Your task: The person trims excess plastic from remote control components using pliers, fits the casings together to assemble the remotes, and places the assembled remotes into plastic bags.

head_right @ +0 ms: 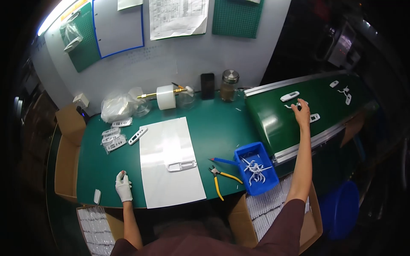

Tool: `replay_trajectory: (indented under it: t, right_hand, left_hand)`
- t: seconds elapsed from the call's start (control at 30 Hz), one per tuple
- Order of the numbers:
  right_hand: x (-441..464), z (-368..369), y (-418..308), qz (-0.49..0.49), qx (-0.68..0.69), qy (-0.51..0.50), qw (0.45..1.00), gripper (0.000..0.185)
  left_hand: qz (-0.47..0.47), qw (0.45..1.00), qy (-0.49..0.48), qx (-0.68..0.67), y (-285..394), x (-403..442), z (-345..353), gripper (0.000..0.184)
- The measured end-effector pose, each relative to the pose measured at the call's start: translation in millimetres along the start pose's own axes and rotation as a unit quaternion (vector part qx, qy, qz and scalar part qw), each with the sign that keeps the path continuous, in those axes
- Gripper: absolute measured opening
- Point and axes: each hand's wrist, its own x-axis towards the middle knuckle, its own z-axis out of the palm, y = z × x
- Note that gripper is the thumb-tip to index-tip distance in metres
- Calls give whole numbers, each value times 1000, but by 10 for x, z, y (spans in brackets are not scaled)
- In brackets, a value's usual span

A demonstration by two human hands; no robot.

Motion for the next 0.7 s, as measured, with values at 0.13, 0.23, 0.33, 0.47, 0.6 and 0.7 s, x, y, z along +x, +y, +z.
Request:
replay_trajectory:
  t: [0.13, 0.23, 0.33, 0.47, 0.6, 0.7]
  right_hand:
    - [-471, -160, -863, 84, 333, -2, 939, 23]
    - [-1040, -359, -1673, 70, 449, -66, 888, 15]
    - [-1739, -636, -2445, 95, 516, -213, 824, 15]
    - [-2653, -438, -2854, 86, 597, -363, 710, 17]
    - [-3201, -267, -3085, 117, 623, -442, 635, 14]
    - [-3340, -153, -3033, 86, 570, -410, 706, 15]
  left_hand:
    - [-1, 999, -24, -24, 2, -34, 3, 28]
    - [-12, 997, -71, -41, 295, -352, 106, 24]
    - [50, 984, -142, 94, 488, -751, 334, 24]
    - [-91, 873, -435, -201, 714, -1314, 578, 59]
    - [-148, 788, -538, -261, 879, -1635, 724, 71]
    - [-219, 785, -545, -198, 811, -1673, 727, 49]
